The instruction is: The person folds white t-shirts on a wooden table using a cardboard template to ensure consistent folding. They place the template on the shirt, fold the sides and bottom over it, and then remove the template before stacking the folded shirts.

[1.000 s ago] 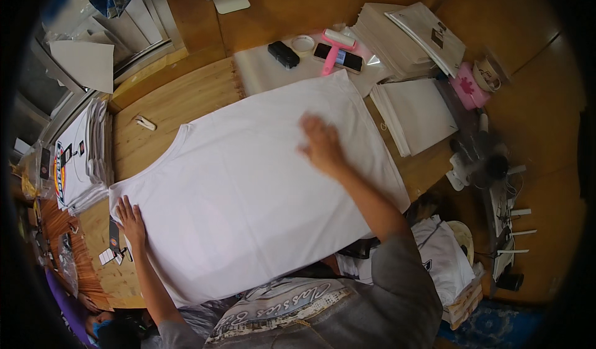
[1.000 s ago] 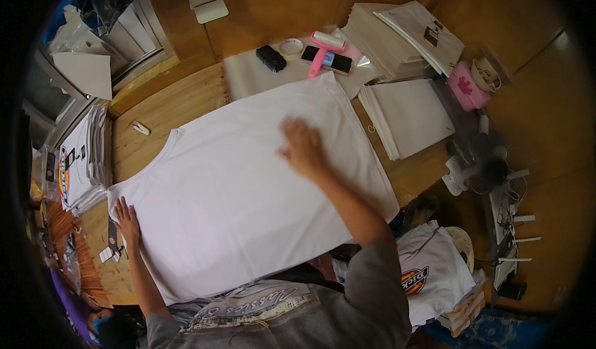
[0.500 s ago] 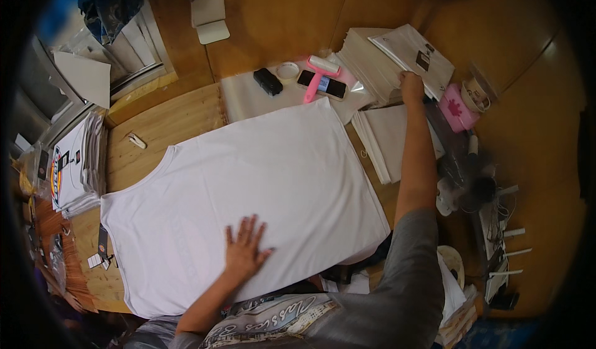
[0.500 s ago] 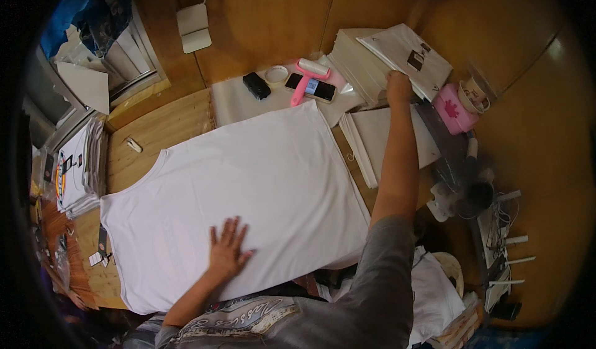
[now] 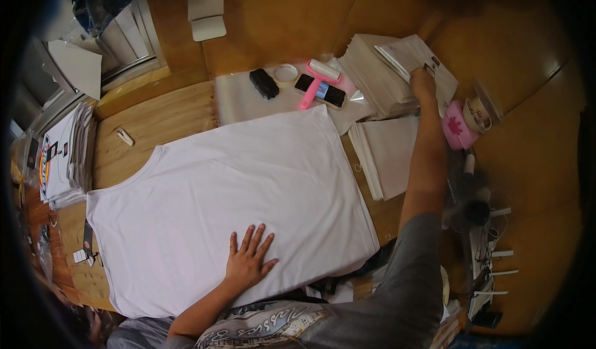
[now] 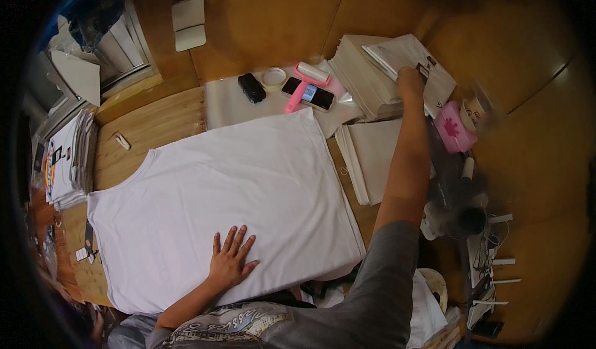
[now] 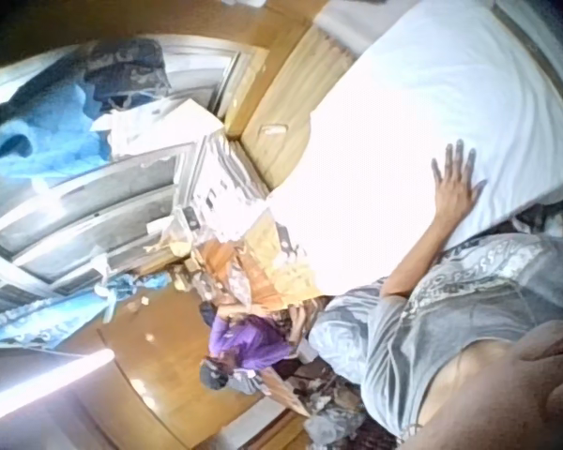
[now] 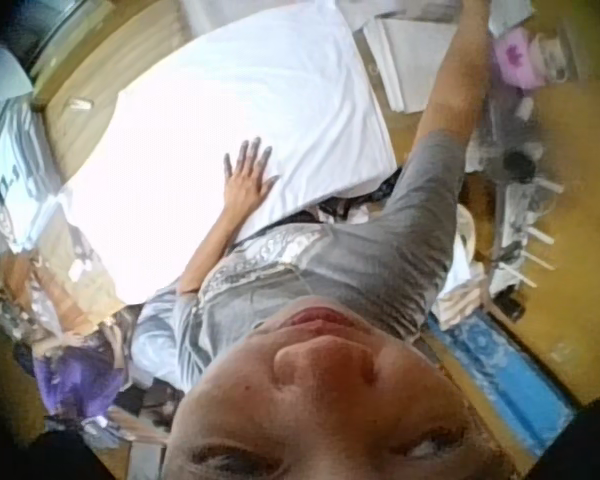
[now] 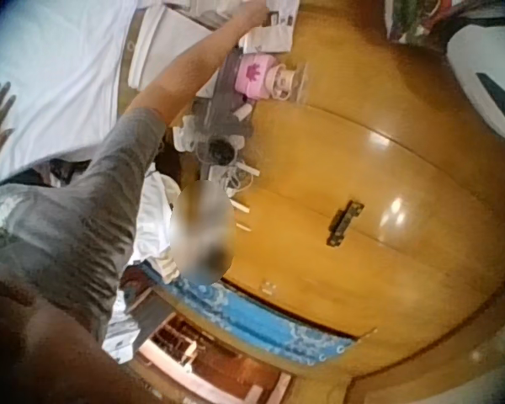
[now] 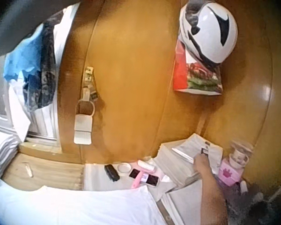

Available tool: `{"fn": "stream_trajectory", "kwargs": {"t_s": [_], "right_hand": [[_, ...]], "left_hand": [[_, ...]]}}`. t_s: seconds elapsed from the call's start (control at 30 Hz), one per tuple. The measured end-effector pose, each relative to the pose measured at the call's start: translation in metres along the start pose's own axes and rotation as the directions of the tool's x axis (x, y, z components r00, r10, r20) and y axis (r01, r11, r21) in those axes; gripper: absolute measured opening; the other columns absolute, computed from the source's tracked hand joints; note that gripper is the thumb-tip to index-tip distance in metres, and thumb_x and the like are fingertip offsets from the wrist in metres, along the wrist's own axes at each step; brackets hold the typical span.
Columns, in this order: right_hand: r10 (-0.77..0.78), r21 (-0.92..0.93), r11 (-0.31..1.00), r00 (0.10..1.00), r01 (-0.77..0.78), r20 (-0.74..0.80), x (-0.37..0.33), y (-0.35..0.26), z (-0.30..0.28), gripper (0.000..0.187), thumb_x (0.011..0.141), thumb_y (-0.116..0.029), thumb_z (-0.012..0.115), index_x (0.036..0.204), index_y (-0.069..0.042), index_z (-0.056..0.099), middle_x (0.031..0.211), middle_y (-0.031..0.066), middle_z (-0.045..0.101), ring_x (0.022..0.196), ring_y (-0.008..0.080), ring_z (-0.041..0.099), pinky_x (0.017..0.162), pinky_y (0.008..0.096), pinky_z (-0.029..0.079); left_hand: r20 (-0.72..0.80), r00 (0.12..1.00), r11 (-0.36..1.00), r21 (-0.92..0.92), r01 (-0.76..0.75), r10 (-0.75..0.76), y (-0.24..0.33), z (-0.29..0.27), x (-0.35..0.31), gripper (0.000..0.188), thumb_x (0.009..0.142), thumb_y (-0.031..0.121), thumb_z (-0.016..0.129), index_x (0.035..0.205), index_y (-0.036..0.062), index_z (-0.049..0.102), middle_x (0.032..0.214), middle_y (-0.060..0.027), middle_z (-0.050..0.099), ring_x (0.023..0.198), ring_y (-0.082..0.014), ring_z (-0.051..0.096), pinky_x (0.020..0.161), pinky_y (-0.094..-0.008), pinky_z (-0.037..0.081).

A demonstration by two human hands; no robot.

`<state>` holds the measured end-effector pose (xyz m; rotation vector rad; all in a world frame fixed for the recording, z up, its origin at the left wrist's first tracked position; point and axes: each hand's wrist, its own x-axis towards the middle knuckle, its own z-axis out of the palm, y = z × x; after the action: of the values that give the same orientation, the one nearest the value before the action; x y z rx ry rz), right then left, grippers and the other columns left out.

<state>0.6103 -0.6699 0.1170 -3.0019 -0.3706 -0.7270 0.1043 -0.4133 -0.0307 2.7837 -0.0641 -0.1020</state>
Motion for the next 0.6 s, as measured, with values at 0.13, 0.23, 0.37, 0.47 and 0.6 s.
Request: {"fn": "stream_trajectory", "kwargs": {"t_s": [0.13,0.23,0.37,0.47,0.6], "right_hand": [[0.087,0.044,0.996,0.897,-0.075,-0.434,0.007,-0.018,-0.052,0.018,0.079,-0.013,0.045,0.082,-0.001,0.059,0.083,0.0188,0.058,0.075,0.0329,0.057,0.065,0.0396,0.045],[-0.034,0.174,0.96,0.707,0.219,-0.706,0.006,-0.056,-0.112,0.016,0.078,-0.011,0.046,0.085,-0.004,0.059,0.085,0.0154,0.058,0.075,0.0319,0.057,0.065,0.0379,0.045],[-0.487,0.005,0.834,0.739,0.552,-0.466,-0.067,-0.153,-0.154,0.014,0.079,-0.013,0.047,0.085,-0.007,0.058,0.076,0.0134,0.057,0.07,0.0289,0.055,0.06,0.0381,0.044],[-0.695,0.006,0.645,0.591,0.764,-0.41,-0.181,-0.217,-0.145,0.009,0.077,-0.016,0.051,0.079,-0.008,0.055,0.07,0.007,0.051,0.064,0.0226,0.052,0.051,0.0337,0.042],[-0.949,0.331,0.139,0.221,0.933,-0.225,-0.327,-0.273,-0.164,0.024,0.069,-0.018,0.055,0.09,-0.005,0.056,0.076,0.0056,0.052,0.072,0.021,0.051,0.059,0.0285,0.043]], "left_hand": [[-0.005,1.0,1.0,-0.005,-0.009,0.009,0.001,-0.003,-0.001,0.055,0.079,0.045,0.044,0.126,0.0173,0.034,0.135,-0.0083,0.022,0.124,-0.0249,0.019,0.096,-0.0542,0.011],[-0.018,1.0,1.0,-0.02,-0.024,0.024,0.001,-0.002,0.0,0.057,0.078,0.044,0.045,0.125,0.0148,0.034,0.134,-0.0087,0.023,0.124,-0.0252,0.019,0.096,-0.0534,0.01],[-0.057,0.998,0.886,-0.463,-0.001,-0.028,-0.01,-0.006,-0.002,0.067,0.078,0.046,0.046,0.13,0.0107,0.022,0.133,-0.0125,0.024,0.122,-0.0274,0.023,0.098,-0.0486,0.015],[0.0,0.995,-0.037,-0.999,-0.004,-0.103,-0.023,-0.039,0.003,0.076,0.078,0.048,0.047,0.132,0.0078,0.011,0.13,-0.0157,0.028,0.118,-0.027,0.031,0.095,-0.0435,0.026],[0.177,0.954,-0.675,-0.737,-0.034,-0.241,-0.029,-0.077,0.004,0.062,0.079,0.026,0.054,0.128,0.0044,0.021,0.121,-0.0145,0.04,0.11,-0.0243,0.04,0.087,-0.0364,0.037]]}}
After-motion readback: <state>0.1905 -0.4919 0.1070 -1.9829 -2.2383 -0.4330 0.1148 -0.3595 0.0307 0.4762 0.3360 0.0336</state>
